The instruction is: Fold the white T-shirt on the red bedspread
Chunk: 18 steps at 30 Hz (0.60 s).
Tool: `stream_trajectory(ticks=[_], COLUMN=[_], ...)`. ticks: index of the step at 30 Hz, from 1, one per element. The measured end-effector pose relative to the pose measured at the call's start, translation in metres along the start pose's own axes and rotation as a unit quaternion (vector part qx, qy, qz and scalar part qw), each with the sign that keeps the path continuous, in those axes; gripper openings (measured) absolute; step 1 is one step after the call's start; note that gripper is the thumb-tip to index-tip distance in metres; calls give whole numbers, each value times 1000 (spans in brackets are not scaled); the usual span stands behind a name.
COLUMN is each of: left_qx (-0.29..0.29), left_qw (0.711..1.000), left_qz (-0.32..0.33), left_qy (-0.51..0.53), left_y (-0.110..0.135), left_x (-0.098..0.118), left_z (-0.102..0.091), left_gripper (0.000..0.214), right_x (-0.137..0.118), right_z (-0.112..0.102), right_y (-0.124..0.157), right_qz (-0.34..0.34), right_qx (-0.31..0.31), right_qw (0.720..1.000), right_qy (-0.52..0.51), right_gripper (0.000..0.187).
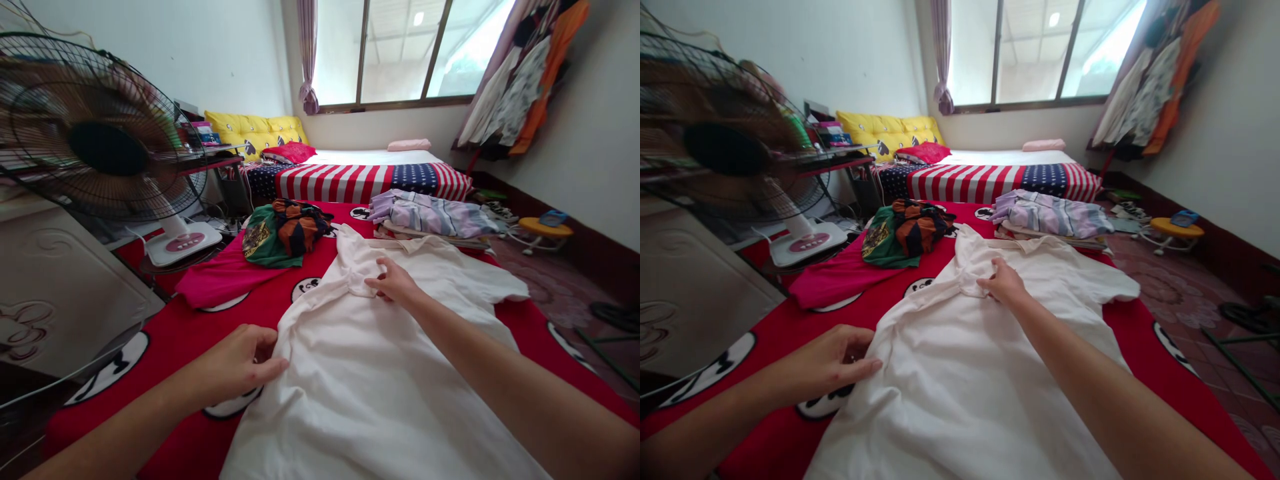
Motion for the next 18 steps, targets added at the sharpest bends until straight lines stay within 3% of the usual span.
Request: stream_trajectory(ticks=[4, 10, 13, 18], left_qx=[25, 12, -52, -268], left_qw=[998, 996, 994, 954], left_qz=[51, 83, 90, 130], left_qy=[17, 28, 23, -40], left_y=[3, 9, 9, 0], left_x=[33, 88, 102, 113], left_z=[-1, 10, 32, 78], left_gripper=[33, 35, 31, 46], right_x=[-22, -59, -40, 20], right_z=[-2, -54, -71, -64], right_y=[-13, -40, -44, -30], right_qz=[-53, -148, -124, -59], right_qx=[27, 116, 153, 156], right_qw=[998, 975, 977, 986], right_qy=[-24, -117, -85, 30], right_gripper=[28, 34, 36, 38])
Point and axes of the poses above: each hand's wrist, its own y-axis away from the middle knuckle, its own z-axis out of the palm, x = y × z, the point moved 4 cm from there along -y, towards the middle knuckle, and after that the axes turned 9 degrees about x, right-handed, at the moved point
